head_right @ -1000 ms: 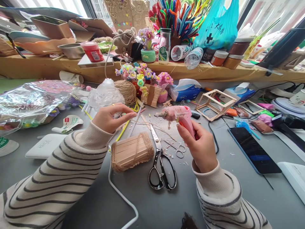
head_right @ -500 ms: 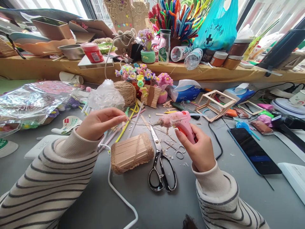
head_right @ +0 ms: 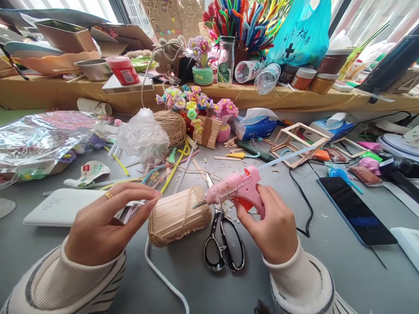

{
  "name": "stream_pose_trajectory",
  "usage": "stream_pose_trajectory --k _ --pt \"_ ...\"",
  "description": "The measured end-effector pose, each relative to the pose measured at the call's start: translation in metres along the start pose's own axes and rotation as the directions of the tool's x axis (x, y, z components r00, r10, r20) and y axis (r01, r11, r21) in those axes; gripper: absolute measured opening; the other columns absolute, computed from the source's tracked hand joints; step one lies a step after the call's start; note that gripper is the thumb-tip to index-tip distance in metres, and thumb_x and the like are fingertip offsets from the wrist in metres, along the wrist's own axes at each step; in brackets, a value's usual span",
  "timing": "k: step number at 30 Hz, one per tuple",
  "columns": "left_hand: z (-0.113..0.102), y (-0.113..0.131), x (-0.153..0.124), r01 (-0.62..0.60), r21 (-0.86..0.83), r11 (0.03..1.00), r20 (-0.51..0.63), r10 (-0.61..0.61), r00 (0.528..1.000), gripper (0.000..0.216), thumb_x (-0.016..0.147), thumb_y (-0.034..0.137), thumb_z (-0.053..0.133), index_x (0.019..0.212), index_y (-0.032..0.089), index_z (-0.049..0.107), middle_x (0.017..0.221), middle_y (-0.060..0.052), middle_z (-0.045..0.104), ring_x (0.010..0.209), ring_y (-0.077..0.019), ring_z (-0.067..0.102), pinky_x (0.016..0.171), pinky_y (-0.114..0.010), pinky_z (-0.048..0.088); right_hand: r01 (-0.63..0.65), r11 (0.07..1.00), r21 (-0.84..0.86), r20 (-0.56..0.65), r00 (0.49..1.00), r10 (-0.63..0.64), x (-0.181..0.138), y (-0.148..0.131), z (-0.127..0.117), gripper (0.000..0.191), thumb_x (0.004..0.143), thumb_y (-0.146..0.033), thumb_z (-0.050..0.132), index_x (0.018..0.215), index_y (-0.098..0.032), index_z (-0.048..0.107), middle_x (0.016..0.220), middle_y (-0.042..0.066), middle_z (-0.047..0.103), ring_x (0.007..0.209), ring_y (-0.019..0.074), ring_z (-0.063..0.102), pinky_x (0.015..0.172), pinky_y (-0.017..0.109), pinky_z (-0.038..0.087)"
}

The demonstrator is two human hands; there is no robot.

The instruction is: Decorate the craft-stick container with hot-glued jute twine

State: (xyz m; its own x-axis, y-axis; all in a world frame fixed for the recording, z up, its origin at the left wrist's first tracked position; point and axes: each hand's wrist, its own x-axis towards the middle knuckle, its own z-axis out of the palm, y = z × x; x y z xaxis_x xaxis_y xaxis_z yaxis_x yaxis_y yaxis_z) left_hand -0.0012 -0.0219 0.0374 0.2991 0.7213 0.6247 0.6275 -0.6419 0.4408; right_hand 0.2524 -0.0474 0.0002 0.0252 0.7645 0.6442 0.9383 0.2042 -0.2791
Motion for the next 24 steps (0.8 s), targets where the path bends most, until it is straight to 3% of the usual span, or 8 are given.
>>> stream_pose_trajectory --k 3,8,13,18,21,24 --pt "0.001 -0.01 -0.005 0.065 0.073 0.995 -0.081 -0.059 0.995 0.006 0.076 0.015 0.056 0.077 0.02 0.059 0.077 -0.001 0.064 0.076 -0.0143 0.06 0.075 -0.028 0.047 0.039 0.999 -0.013 -0.017 0.999 -0.039 -0.004 -0.001 0.001 0.026 0.076 -0.041 0.054 0.085 -0.017 0.053 0.059 -0.002 0.046 0.051 0.0115 0.043 0.049 0.026 0.037" --pt "0.001 -0.035 -0.011 0.176 -0.05 0.983 0.074 -0.172 0.982 0.005 0.077 0.023 0.056 0.074 0.021 0.059 0.08 -0.001 0.065 0.078 -0.0155 0.059 0.076 -0.029 0.046 0.052 0.998 -0.025 -0.024 0.998 -0.052 -0.004 0.0 0.002 0.027 0.076 -0.039 0.055 0.087 -0.015 0.051 0.063 0.0 0.048 0.055 0.0121 0.046 0.05 0.026 0.037" --pt "-0.004 -0.043 -0.017 0.186 -0.025 0.982 0.09 -0.183 0.979 0.005 0.077 0.025 0.057 0.08 0.021 0.06 0.083 -0.001 0.064 0.083 -0.0163 0.058 0.081 -0.03 0.043 0.045 0.999 -0.022 -0.008 0.999 -0.046 -0.004 0.001 0.002 0.027 0.077 -0.04 0.055 0.088 -0.016 0.05 0.063 0.0 0.048 0.055 0.012 0.045 0.052 0.026 0.038" --pt "-0.008 -0.015 -0.018 0.022 0.104 0.994 0.084 -0.031 0.996 0.011 0.078 0.017 0.054 0.087 0.022 0.058 0.089 -0.002 0.062 0.084 -0.0153 0.058 0.08 -0.028 0.044 0.04 0.998 -0.046 -0.01 0.999 -0.041 -0.005 0.001 0.0 0.027 0.077 -0.04 0.054 0.09 -0.017 0.051 0.063 0.0 0.049 0.055 0.0127 0.047 0.052 0.026 0.037" --pt "0.001 0.011 -0.017 -0.046 0.156 0.987 0.01 0.045 0.999 0.012 0.075 0.013 0.056 0.085 0.02 0.058 0.086 -0.004 0.061 0.08 -0.016 0.057 0.076 -0.031 0.044 0.064 0.996 -0.065 -0.034 0.997 -0.066 -0.005 0.001 0.0 0.028 0.076 -0.038 0.055 0.091 -0.016 0.051 0.064 0.001 0.05 0.056 0.013 0.048 0.052 0.026 0.037" --pt "0.013 0.028 -0.017 -0.067 0.228 0.971 0.063 0.054 0.997 0.012 0.071 0.016 0.061 0.082 0.017 0.058 0.077 -0.006 0.059 0.07 -0.0183 0.054 0.065 -0.034 0.045 0.076 0.994 -0.077 -0.037 0.996 -0.079 -0.005 0.001 0.0 0.029 0.075 -0.038 0.057 0.091 -0.015 0.05 0.063 0.0 0.049 0.054 0.013 0.048 0.052 0.026 0.037"
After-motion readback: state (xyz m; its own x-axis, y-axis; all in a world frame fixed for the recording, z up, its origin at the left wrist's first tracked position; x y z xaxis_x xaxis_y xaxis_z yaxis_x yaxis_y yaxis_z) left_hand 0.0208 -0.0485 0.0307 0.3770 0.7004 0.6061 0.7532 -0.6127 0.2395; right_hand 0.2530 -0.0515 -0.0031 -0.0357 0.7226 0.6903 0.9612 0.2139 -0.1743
